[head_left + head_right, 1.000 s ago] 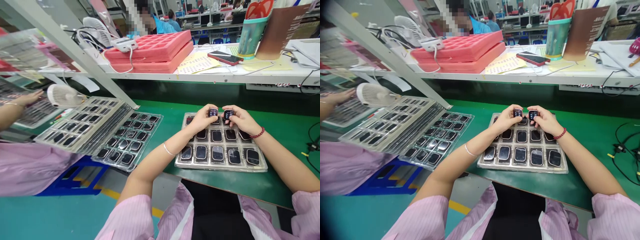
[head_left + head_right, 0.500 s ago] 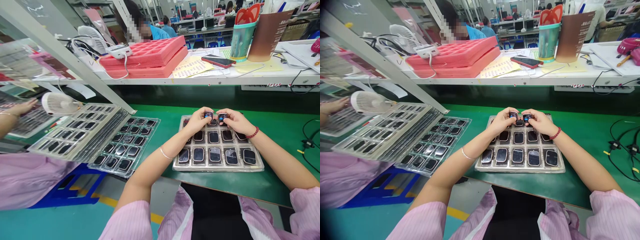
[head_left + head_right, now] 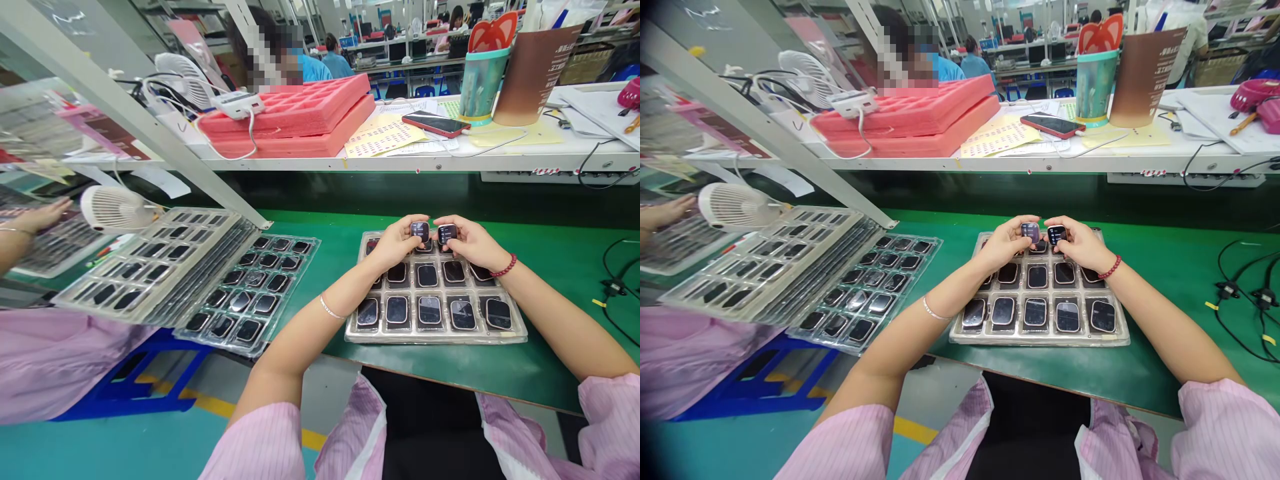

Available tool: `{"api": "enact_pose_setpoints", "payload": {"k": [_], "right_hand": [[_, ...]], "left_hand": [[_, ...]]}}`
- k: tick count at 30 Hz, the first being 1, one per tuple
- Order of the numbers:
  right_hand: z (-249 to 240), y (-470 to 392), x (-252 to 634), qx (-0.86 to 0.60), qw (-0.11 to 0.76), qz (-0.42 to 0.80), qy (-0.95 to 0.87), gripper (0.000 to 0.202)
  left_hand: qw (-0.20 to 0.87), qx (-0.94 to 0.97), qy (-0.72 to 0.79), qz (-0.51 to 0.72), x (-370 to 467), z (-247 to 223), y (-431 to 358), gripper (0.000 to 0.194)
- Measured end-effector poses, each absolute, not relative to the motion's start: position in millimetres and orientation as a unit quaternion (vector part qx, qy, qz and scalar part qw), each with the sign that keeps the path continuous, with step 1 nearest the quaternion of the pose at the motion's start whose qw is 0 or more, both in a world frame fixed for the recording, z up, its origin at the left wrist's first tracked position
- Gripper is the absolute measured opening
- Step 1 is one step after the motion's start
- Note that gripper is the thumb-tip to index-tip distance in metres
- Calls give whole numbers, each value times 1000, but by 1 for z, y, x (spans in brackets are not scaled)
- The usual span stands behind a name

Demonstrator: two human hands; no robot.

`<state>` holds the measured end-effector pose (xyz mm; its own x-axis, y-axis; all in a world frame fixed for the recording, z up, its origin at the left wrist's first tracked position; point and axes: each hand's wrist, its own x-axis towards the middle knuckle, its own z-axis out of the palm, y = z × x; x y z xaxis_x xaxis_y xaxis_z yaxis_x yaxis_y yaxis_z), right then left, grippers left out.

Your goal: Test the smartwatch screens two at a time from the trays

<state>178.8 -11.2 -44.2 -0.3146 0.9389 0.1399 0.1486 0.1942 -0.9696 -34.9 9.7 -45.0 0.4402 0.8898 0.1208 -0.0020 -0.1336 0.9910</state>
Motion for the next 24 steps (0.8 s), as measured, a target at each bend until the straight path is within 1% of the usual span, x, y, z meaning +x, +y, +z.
{"api": "enact_pose_setpoints", "payload": {"k": [2, 3, 6, 9, 14, 16, 20, 24], "right_hand": [[-43, -12, 179, -418, 414, 493, -641, 30], [-42, -12, 179, -418, 417, 503, -631, 26], [-41, -12, 179, -414, 428, 515, -616, 30], [-42, -12, 178, -419, 422, 492, -636, 38], [-43, -12, 177, -421, 411, 482, -649, 45], [-41, -12, 178, -424, 413, 483, -645, 43], [-39, -12, 179, -428, 416, 499, -629, 30], [-39, -11, 179, -429, 409, 511, -622, 26]], "left_hand": [[558, 636, 357, 396, -35, -46, 11, 39], [556, 632, 365, 398, -35, -46, 11, 37], [552, 625, 375, 405, -35, -45, 11, 36], [547, 633, 356, 415, -34, -43, 9, 46], [543, 641, 336, 425, -33, -41, 7, 46], [540, 642, 348, 418, -34, -40, 7, 47], [539, 645, 366, 400, -35, -39, 8, 37], [542, 644, 366, 396, -35, -39, 7, 32]]}}
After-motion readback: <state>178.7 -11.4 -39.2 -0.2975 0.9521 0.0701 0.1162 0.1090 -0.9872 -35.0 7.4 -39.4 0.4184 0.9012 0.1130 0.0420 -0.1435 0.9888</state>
